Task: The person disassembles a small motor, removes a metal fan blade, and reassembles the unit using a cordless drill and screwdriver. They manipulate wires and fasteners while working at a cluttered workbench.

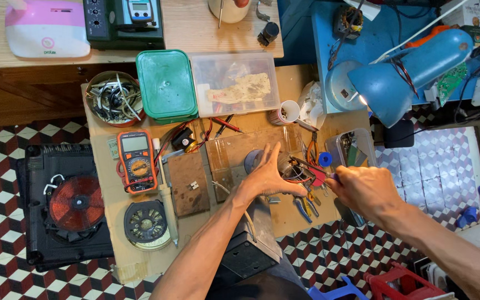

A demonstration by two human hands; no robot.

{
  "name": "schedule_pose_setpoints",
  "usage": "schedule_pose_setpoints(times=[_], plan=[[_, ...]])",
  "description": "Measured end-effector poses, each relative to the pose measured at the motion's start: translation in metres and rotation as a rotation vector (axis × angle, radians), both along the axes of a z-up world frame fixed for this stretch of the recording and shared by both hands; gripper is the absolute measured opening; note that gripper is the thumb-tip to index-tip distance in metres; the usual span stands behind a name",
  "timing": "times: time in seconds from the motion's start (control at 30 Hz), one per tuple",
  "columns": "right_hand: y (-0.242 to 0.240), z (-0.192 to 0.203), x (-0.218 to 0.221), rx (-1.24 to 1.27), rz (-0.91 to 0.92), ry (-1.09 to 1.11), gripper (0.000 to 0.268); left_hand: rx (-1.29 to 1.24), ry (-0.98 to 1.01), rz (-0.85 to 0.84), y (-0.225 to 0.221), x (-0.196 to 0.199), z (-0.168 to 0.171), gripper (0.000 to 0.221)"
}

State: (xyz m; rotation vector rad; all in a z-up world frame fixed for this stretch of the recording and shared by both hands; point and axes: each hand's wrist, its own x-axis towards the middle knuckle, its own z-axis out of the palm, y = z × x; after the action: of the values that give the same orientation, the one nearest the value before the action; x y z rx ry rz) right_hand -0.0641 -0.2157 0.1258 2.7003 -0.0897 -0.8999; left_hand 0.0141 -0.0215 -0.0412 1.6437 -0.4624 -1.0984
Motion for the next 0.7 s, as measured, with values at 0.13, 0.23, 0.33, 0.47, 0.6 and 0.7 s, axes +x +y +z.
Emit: schedule_pose_setpoints(times=[0.13,0.23,0.33,0.47,0.6,0.7], plan=[[0.017,0.004,-0.008,-0.139,0.477,-0.350,0.012,0.108,-0.115,0.006,0.009,-0.002,0.013,0.165],[0.035,0.019,-0.008,-0.082,0.313,-0.474,0.015,0.112,-0.066,-0.060,0.010,0.006,0.019,0.168],[0.049,0.051,-0.016,-0.001,0.038,-0.510,0.023,-0.026,-0.066,-0.005,0.018,0.011,0.018,0.166],[0.064,0.084,-0.045,0.226,-0.333,-0.496,0.032,-0.096,-0.312,0.221,0.051,0.019,0.015,0.119],[0.080,0.080,-0.068,0.377,-0.662,-0.343,0.037,-0.201,-0.134,0.692,0.091,0.005,0.018,0.066],[0.087,0.063,-0.074,0.439,-0.648,-0.295,0.038,-0.025,-0.141,0.726,0.098,-0.012,0.011,0.050]])
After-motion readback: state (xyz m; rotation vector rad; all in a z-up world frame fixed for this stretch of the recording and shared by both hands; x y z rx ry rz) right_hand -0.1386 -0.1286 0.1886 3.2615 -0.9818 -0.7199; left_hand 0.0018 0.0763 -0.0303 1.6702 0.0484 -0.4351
